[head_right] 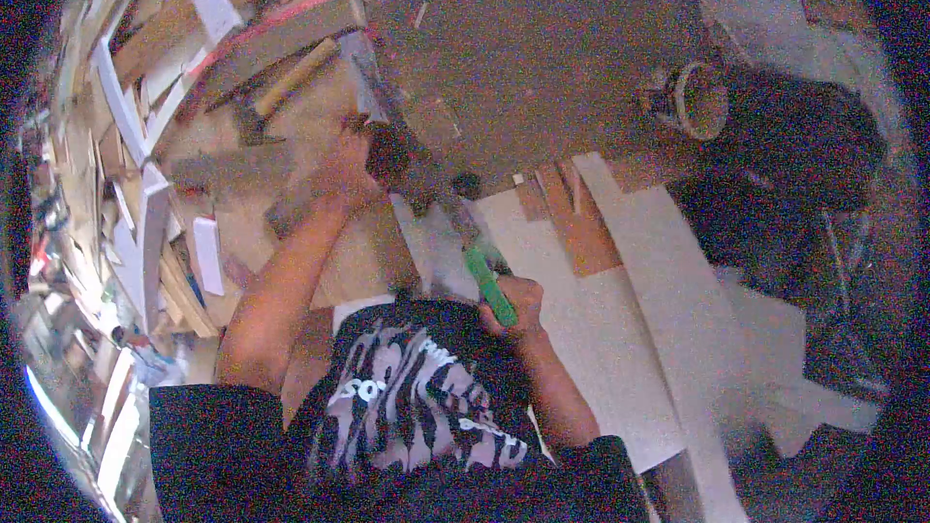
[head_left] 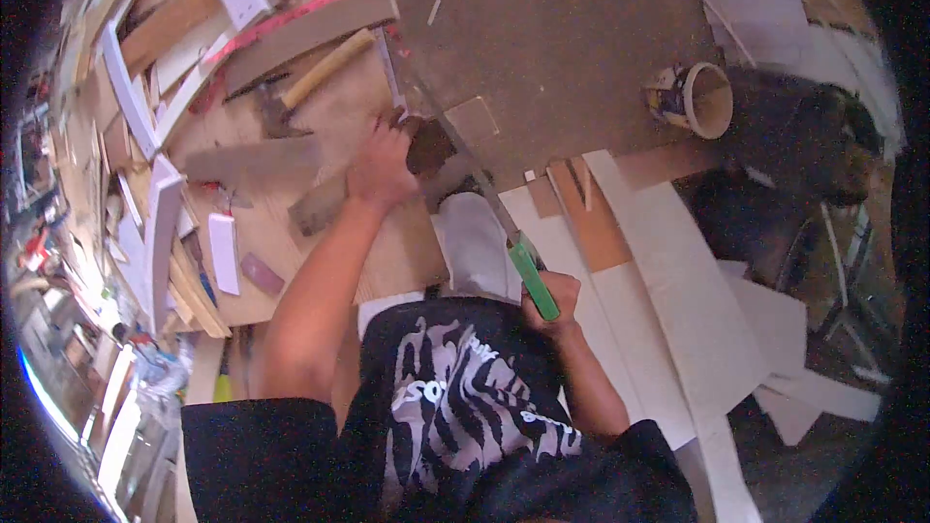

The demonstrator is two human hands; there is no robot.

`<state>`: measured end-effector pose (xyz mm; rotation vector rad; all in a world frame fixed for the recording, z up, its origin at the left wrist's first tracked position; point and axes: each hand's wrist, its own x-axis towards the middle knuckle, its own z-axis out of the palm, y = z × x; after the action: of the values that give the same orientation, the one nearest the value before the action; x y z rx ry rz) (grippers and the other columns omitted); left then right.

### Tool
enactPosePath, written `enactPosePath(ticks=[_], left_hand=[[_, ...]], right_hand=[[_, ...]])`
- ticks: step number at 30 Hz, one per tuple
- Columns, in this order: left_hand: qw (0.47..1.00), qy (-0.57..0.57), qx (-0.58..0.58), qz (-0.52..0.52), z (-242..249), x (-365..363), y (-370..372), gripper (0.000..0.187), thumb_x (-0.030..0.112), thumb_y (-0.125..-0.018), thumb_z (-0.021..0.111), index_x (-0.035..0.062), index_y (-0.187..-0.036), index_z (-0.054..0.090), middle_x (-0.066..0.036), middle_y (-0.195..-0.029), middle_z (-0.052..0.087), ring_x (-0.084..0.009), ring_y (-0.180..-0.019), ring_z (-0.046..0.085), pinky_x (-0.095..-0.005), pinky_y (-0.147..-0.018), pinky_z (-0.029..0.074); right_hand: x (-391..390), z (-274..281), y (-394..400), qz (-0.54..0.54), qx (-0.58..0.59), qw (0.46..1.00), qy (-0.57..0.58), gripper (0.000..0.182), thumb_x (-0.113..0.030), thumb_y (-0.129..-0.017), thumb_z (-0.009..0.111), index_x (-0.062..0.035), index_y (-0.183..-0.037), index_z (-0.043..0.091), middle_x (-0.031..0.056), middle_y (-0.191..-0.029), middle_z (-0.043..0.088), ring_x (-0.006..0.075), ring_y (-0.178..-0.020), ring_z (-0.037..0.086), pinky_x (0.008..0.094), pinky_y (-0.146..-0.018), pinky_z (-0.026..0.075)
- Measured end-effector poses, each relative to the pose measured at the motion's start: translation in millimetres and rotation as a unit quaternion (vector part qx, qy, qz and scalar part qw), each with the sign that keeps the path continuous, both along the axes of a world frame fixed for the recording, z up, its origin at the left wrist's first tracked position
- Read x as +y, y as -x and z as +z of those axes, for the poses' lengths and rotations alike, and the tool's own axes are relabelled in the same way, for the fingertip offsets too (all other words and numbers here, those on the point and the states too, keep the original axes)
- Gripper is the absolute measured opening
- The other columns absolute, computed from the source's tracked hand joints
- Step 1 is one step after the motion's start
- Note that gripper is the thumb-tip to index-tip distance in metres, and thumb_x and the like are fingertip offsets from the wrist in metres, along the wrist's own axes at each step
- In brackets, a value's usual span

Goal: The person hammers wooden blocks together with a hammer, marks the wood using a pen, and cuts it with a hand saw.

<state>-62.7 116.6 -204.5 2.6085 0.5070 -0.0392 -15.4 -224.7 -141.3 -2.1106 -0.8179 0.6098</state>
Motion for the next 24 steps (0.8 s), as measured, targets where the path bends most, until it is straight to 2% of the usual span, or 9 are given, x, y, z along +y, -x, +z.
enactPosePath(ticks=[2, 7, 8, 12, 14, 16, 19, 21, 24], left_hand=[[1.0, -0.002, -0.007, -0.01, -2.0, 3.3, -1.1, 0.079, 0.042, -0.07, 0.082, 0.0056, -0.134, 0.055, -0.018, -0.132, 0.061, -0.034, -0.133, 0.05, -0.049, -0.119, 0.029], [0.999, 0.002, 0.032, -0.012, 17.3, -1.7, -12.4, 0.078, 0.039, -0.07, 0.083, 0.0047, -0.134, 0.055, -0.019, -0.13, 0.061, -0.0344, -0.133, 0.05, -0.0526, -0.117, 0.031], [1.0, -0.02, 0.001, -0.017, 13.1, -1.6, -12.5, 0.078, 0.039, -0.069, 0.084, 0.0046, -0.133, 0.056, -0.018, -0.129, 0.062, -0.0345, -0.132, 0.05, -0.0533, -0.117, 0.031], [0.996, -0.068, -0.011, -0.053, 11.8, 2.2, -12.7, 0.075, 0.038, -0.068, 0.085, 0.0037, -0.13, 0.059, -0.016, -0.127, 0.064, -0.0352, -0.13, 0.053, -0.0553, -0.116, 0.031], [0.996, -0.061, -0.004, -0.058, 15.0, 3.3, -16.1, 0.074, 0.037, -0.067, 0.086, 0.003, -0.128, 0.06, -0.015, -0.128, 0.064, -0.0345, -0.13, 0.053, -0.055, -0.116, 0.032], [0.997, -0.048, 0.002, -0.056, 11.1, -1.8, -15.8, 0.073, 0.035, -0.066, 0.087, 0.0024, -0.126, 0.062, -0.014, -0.128, 0.065, -0.0338, -0.13, 0.054, -0.0546, -0.116, 0.032], [0.999, -0.037, -0.031, 0.019, 8.3, -5.1, -16.4, 0.072, 0.032, -0.063, 0.09, 0.0018, -0.122, 0.063, -0.013, -0.127, 0.066, -0.0318, -0.131, 0.054, -0.0544, -0.116, 0.032], [0.997, -0.073, 0.003, -0.021, 10.3, -4.6, -15.7, 0.071, 0.029, -0.061, 0.091, 0.0021, -0.121, 0.063, -0.013, -0.125, 0.067, -0.0305, -0.131, 0.054, -0.0539, -0.116, 0.033], [0.996, -0.075, 0.012, -0.035, 5.9, -0.4, -11.5, 0.071, 0.028, -0.061, 0.09, 0.0029, -0.121, 0.064, -0.013, -0.124, 0.067, -0.0307, -0.131, 0.055, -0.0538, -0.116, 0.032]], right_hand=[[10.4, -2.6, -7.5, 0.02, 0.031, 0.991, -0.128, 0.006, -0.009, -0.064, 0.063, -0.0071, -0.063, 0.057, 0.0085, -0.056, 0.054, 0.0279, -0.047, 0.056, 0.0367, -0.048, 0.046], [23.3, -29.2, -5.8, 0.008, 0.017, 0.991, -0.132, 0.005, -0.009, -0.061, 0.062, -0.0072, -0.062, 0.057, 0.008, -0.055, 0.053, 0.0266, -0.046, 0.055, 0.0371, -0.045, 0.044], [22.5, -31.0, -7.2, 0.013, 0.016, 0.992, -0.122, 0.006, -0.009, -0.06, 0.062, -0.0071, -0.061, 0.056, 0.0075, -0.055, 0.053, 0.0263, -0.045, 0.054, 0.0371, -0.044, 0.044], [-11.8, -38.7, -1.0, 0.034, 0.077, 0.993, -0.084, 0.007, -0.01, -0.059, 0.062, -0.0072, -0.06, 0.055, 0.0066, -0.054, 0.052, 0.0258, -0.044, 0.054, 0.0362, -0.044, 0.043], [-10.6, -41.3, -0.6, 0.013, 0.074, 0.983, -0.17, 0.009, -0.012, -0.058, 0.064, -0.007, -0.06, 0.056, 0.0065, -0.054, 0.053, 0.025, -0.044, 0.054, 0.0356, -0.043, 0.043], [3.9, -42.0, -1.8, 0.003, 0.079, 0.983, -0.164, 0.009, -0.013, -0.059, 0.064, -0.0067, -0.06, 0.058, 0.0067, -0.054, 0.054, 0.0245, -0.044, 0.055, 0.0353, -0.043, 0.043], [15.6, -40.2, 7.9, -0.011, 0.073, 0.983, -0.17, 0.009, -0.013, -0.058, 0.064, -0.0059, -0.061, 0.06, 0.0068, -0.054, 0.055, 0.024, -0.044, 0.056, 0.0347, -0.044, 0.045], [5.3, -37.4, 18.8, -0.032, 0.067, 0.982, -0.176, 0.008, -0.012, -0.058, 0.064, -0.0054, -0.062, 0.061, 0.0067, -0.054, 0.055, 0.0239, -0.044, 0.056, 0.0343, -0.045, 0.046], [-24.2, -44.5, 18.6, 0.006, 0.081, 0.994, -0.076, 0.022, -0.026, -0.059, 0.07, -0.0142, -0.059, 0.051, 0.0065, -0.055, 0.051, 0.0282, -0.045, 0.054, 0.0406, -0.042, 0.043]])
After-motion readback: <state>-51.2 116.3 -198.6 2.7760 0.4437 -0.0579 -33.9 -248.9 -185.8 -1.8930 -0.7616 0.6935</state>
